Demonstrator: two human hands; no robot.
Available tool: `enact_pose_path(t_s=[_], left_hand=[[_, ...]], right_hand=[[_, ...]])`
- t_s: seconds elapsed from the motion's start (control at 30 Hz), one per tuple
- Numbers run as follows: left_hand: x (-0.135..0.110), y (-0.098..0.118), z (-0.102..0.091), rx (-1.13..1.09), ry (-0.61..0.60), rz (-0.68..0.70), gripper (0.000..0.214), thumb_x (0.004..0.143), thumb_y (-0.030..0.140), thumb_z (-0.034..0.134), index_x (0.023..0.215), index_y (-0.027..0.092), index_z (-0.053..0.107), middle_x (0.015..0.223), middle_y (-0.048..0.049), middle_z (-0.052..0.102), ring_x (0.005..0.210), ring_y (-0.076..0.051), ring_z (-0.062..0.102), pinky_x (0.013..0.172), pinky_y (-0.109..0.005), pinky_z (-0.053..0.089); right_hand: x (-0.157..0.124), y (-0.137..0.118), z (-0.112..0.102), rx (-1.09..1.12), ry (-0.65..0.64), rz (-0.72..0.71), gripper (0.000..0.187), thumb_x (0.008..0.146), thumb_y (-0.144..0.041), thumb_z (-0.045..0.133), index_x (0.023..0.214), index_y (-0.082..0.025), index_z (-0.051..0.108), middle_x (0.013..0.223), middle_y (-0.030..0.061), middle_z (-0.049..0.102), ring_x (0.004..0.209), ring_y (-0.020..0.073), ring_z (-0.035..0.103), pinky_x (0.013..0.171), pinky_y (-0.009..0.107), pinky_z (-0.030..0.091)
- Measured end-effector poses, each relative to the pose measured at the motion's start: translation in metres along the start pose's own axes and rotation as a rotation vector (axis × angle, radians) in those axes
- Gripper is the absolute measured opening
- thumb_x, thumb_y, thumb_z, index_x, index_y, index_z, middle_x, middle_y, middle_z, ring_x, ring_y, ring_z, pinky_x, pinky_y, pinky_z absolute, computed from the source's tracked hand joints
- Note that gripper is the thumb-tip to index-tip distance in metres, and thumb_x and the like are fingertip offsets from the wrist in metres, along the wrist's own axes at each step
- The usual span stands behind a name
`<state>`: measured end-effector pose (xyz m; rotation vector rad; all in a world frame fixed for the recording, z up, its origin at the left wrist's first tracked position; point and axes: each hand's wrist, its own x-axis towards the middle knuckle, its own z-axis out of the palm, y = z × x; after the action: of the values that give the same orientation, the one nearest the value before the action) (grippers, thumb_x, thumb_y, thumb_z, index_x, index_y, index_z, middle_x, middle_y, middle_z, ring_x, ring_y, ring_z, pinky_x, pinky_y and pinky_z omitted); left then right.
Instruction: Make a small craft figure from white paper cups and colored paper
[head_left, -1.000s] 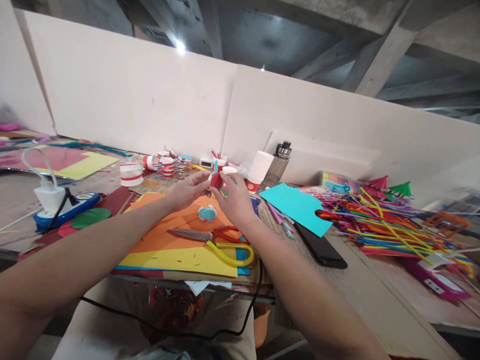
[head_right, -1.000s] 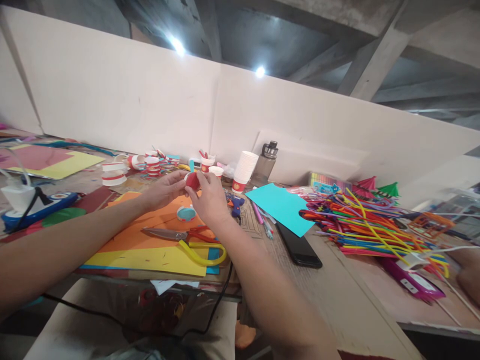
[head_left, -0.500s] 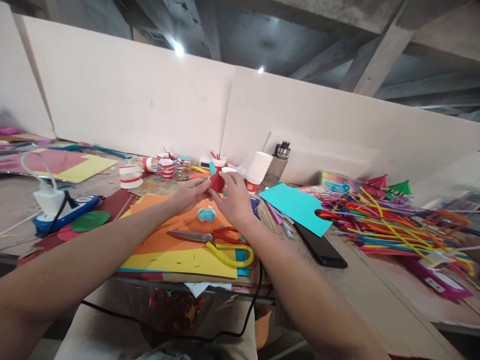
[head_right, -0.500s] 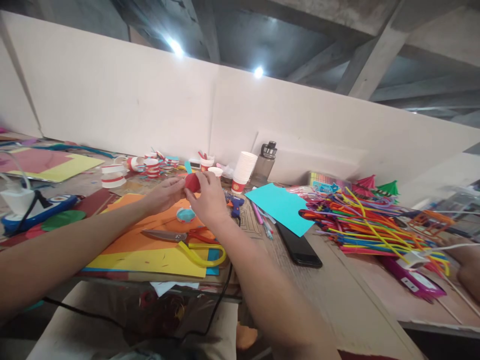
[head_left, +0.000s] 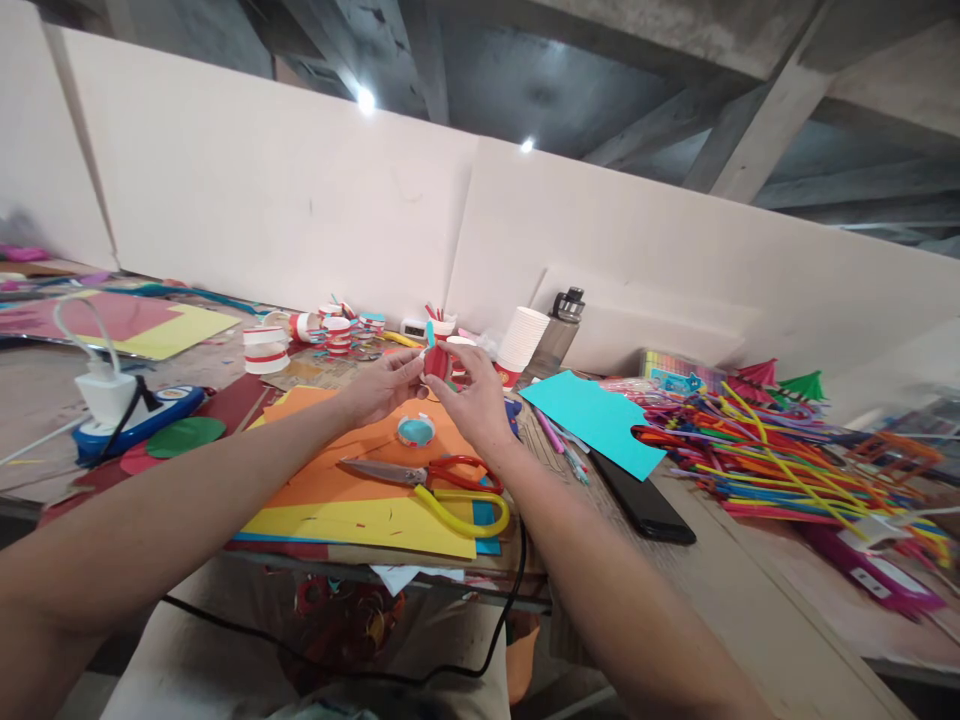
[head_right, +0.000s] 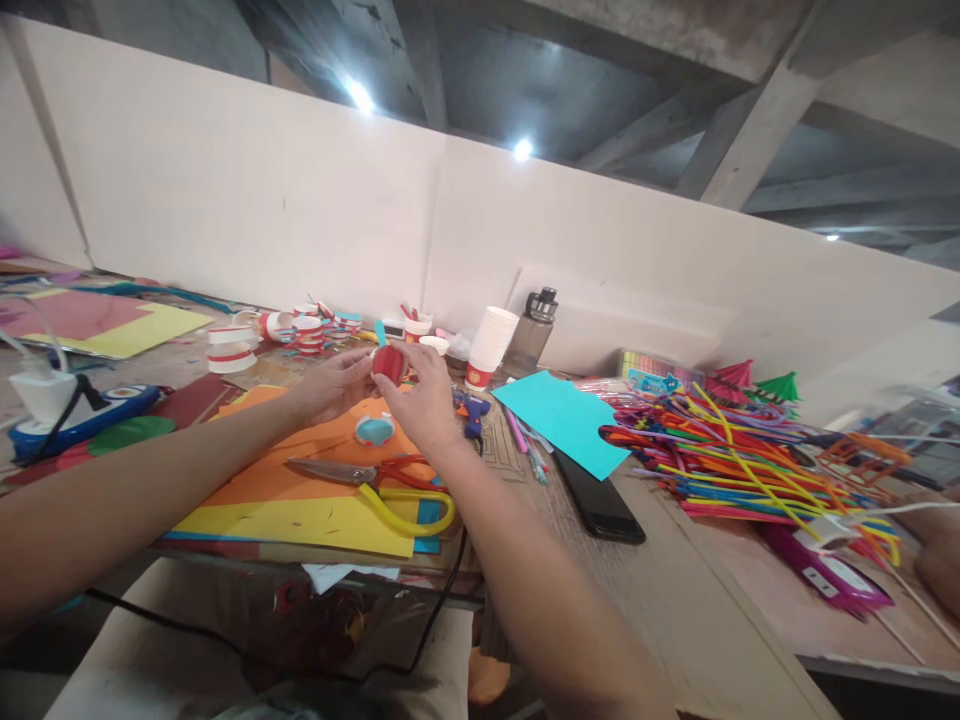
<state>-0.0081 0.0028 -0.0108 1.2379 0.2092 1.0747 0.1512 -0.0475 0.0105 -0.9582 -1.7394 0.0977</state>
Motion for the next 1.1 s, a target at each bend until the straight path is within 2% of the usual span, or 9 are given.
enact_pose_path(t_s=[0.17, 0.37, 0.53, 0.63, 0.83, 0.93, 1.1], left_hand=[[0.0, 0.001, 0.0, 0.017, 0.035, -0.001, 0.04, 0.072, 0.044, 0.083, 0.094, 0.013, 0.072, 0.083, -0.0047, 0.065, 0.069, -0.012, 0.054, 0.063, -0.025, 0.043], [-0.002, 0.004, 0.001, 0.082, 0.041, 0.004, 0.036, 0.076, 0.045, 0.079, 0.092, 0.013, 0.073, 0.08, -0.0054, 0.064, 0.071, -0.013, 0.055, 0.063, -0.025, 0.043], [-0.001, 0.004, 0.001, 0.142, 0.045, 0.01, 0.041, 0.074, 0.05, 0.079, 0.085, 0.012, 0.071, 0.083, -0.0067, 0.064, 0.069, -0.012, 0.052, 0.061, -0.025, 0.042], [0.0, 0.004, -0.001, 0.255, 0.066, 0.035, 0.041, 0.074, 0.052, 0.078, 0.084, 0.013, 0.072, 0.078, -0.0044, 0.062, 0.068, -0.012, 0.05, 0.063, -0.026, 0.041], [-0.004, 0.012, -0.002, 0.661, 0.084, 0.128, 0.031, 0.085, 0.045, 0.066, 0.08, 0.016, 0.072, 0.071, -0.0014, 0.06, 0.07, -0.014, 0.053, 0.071, -0.028, 0.041], [-0.006, 0.015, 0.002, 0.693, 0.039, 0.169, 0.029, 0.085, 0.044, 0.066, 0.084, 0.016, 0.073, 0.074, -0.0017, 0.062, 0.071, -0.015, 0.053, 0.071, -0.028, 0.042], [-0.007, 0.016, 0.012, 0.738, 0.059, 0.199, 0.028, 0.084, 0.041, 0.065, 0.073, 0.016, 0.07, 0.069, -0.0013, 0.061, 0.072, -0.016, 0.054, 0.07, -0.027, 0.043]], right_hand=[[0.0, 0.0, -0.001, -0.066, -0.002, -0.037, 0.04, 0.081, -0.024, 0.071, 0.121, -0.024, 0.066, 0.122, 0.0105, 0.063, 0.117, 0.0245, 0.058, 0.093, 0.042, 0.056], [0.0, 0.0, -0.003, -0.155, -0.025, -0.094, 0.037, 0.081, -0.023, 0.073, 0.118, -0.022, 0.066, 0.119, 0.0119, 0.063, 0.117, 0.0249, 0.058, 0.102, 0.044, 0.051], [0.0, 0.003, -0.002, -0.065, -0.013, -0.082, 0.035, 0.08, -0.021, 0.072, 0.114, -0.02, 0.066, 0.117, 0.011, 0.064, 0.113, 0.0234, 0.061, 0.094, 0.041, 0.055], [0.0, 0.004, -0.002, -0.032, -0.014, -0.08, 0.034, 0.079, -0.019, 0.072, 0.112, -0.021, 0.065, 0.118, 0.0101, 0.064, 0.111, 0.0224, 0.062, 0.09, 0.038, 0.056], [0.0, 0.003, -0.002, -0.032, -0.005, -0.124, 0.032, 0.079, -0.014, 0.068, 0.111, -0.02, 0.064, 0.116, 0.0092, 0.064, 0.108, 0.0207, 0.062, 0.085, 0.035, 0.057], [0.0, 0.004, -0.002, -0.052, 0.002, -0.123, 0.033, 0.08, -0.014, 0.067, 0.112, -0.021, 0.063, 0.117, 0.0095, 0.063, 0.11, 0.0213, 0.061, 0.087, 0.036, 0.057], [-0.001, 0.007, 0.002, -0.104, 0.018, -0.137, 0.035, 0.079, -0.013, 0.068, 0.112, -0.022, 0.062, 0.116, 0.0107, 0.061, 0.113, 0.0232, 0.059, 0.091, 0.04, 0.056]])
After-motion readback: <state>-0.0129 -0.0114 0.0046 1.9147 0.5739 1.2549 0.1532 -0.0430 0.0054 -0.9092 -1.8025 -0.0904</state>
